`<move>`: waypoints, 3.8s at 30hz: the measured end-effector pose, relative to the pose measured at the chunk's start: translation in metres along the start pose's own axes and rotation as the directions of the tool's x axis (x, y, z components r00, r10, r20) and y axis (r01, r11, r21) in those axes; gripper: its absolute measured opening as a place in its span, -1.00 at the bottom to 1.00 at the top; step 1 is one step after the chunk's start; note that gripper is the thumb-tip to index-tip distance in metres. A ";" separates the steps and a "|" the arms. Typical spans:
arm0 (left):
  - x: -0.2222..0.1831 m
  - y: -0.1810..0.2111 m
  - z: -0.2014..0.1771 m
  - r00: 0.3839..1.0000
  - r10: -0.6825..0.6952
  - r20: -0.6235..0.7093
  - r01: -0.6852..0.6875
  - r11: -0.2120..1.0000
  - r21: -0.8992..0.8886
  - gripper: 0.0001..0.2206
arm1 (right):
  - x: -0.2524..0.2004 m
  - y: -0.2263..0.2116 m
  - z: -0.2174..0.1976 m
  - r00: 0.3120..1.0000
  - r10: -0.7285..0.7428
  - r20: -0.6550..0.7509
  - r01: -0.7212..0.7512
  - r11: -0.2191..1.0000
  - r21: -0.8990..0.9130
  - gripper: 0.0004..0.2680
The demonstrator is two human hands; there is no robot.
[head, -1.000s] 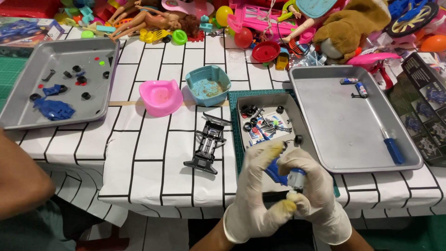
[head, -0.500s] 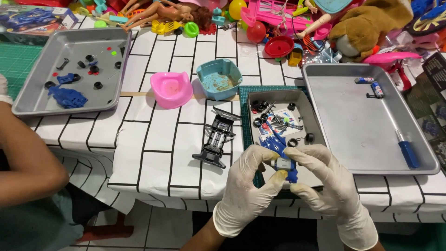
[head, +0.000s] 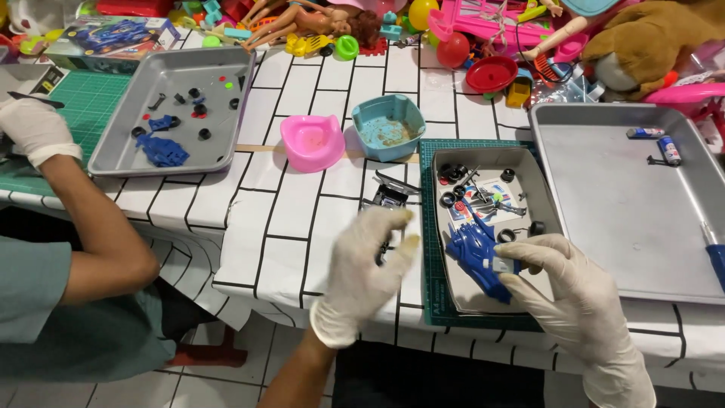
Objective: Assembling a mini 4WD toy car by attaching various plastic components to the chassis using hands.
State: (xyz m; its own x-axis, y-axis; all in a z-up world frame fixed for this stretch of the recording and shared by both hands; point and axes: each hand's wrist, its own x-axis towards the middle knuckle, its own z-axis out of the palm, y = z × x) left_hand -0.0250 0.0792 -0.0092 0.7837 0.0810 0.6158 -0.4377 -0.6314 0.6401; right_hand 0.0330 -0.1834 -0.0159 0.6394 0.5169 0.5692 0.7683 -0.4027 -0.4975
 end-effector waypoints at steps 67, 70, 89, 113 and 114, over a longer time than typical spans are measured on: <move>0.002 0.033 0.021 0.625 -0.684 0.377 0.749 0.389 -0.537 -0.42 | 0.056 -0.034 0.028 0.967 -0.256 0.011 0.256 0.966 0.034 -0.83; -0.004 0.024 0.032 0.611 -0.712 0.345 0.747 0.373 -0.550 -0.43 | 0.052 -0.026 0.032 0.958 -0.284 -0.024 0.285 0.958 0.039 -0.84; -0.006 0.021 0.029 0.776 -0.559 0.293 0.584 0.460 -0.669 -0.72 | 0.058 -0.027 0.031 0.979 -0.198 -0.048 0.203 0.963 0.176 -0.88; 0.003 0.033 0.036 0.697 -0.672 0.251 0.648 0.440 -0.622 -0.64 | 0.052 -0.018 0.020 0.996 0.075 0.052 -0.086 0.966 0.245 -0.86; 0.004 0.034 0.034 0.664 -0.690 0.289 0.682 0.401 -0.611 -0.60 | 0.050 -0.016 0.015 0.991 0.051 0.123 -0.084 0.956 0.281 -0.82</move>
State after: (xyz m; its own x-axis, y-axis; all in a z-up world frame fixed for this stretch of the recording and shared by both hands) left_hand -0.0215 0.0317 -0.0009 0.9496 0.2662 -0.1653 0.0900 0.2737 0.9576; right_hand 0.0527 -0.1396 0.0107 0.6695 0.5849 0.4579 0.6727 -0.2161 -0.7076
